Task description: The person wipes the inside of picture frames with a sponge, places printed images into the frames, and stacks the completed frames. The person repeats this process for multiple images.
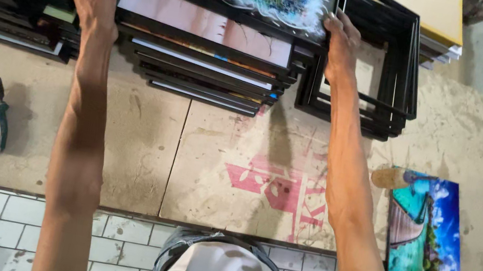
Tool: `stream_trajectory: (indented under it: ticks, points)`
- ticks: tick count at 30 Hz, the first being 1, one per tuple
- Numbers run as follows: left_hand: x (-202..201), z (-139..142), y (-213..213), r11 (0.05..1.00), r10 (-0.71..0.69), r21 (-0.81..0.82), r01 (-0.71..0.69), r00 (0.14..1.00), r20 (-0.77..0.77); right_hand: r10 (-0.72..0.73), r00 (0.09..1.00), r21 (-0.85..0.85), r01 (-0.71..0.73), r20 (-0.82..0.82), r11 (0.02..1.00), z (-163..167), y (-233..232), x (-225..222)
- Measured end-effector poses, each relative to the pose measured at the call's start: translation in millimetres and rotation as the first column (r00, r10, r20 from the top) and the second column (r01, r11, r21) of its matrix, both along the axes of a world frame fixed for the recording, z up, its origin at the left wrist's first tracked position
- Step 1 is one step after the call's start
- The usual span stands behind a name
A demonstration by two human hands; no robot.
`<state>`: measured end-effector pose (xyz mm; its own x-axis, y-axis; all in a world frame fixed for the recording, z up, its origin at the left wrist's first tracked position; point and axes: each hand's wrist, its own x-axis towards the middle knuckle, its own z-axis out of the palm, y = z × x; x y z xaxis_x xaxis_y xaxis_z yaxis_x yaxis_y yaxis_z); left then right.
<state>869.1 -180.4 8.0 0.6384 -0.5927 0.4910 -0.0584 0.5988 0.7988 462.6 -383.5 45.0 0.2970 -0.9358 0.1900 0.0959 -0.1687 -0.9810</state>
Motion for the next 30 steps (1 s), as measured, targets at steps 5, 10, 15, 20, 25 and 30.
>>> stream_trajectory:
  ticks: [5, 10, 15, 20, 25, 30]
  points:
    - [-8, 8, 1, 0.999, -0.036, -0.025, 0.035, 0.999, -0.035, -0.022, 0.999, -0.081, 0.018, -0.045, 0.997, -4, -3, 3]
    - [-12, 0, 7, 0.997, 0.037, 0.073, -0.036, 0.999, -0.006, 0.048, 0.997, -0.074, -0.043, 0.061, 0.996, -3, 3, -5]
    - [-9, -11, 8, 0.985, 0.124, 0.118, -0.130, 0.991, 0.056, -0.003, 0.997, -0.016, 0.004, 0.079, 1.000, -2, 17, -19]
    - [-64, -35, 69, 0.979, 0.085, 0.171, -0.111, 0.985, 0.153, -0.133, 0.912, 0.228, 0.045, 0.387, 0.973, -44, 41, -92]
    - [-205, -74, 146, 0.854, 0.350, 0.334, -0.399, 0.915, 0.199, -0.440, 0.665, 0.690, -0.158, 0.603, 0.706, -138, 135, -208]
    - [-343, -86, 86, 0.935, -0.011, 0.289, -0.204, 0.800, 0.600, -0.749, 0.178, 0.762, -0.283, 0.639, 0.583, -180, 186, -329]
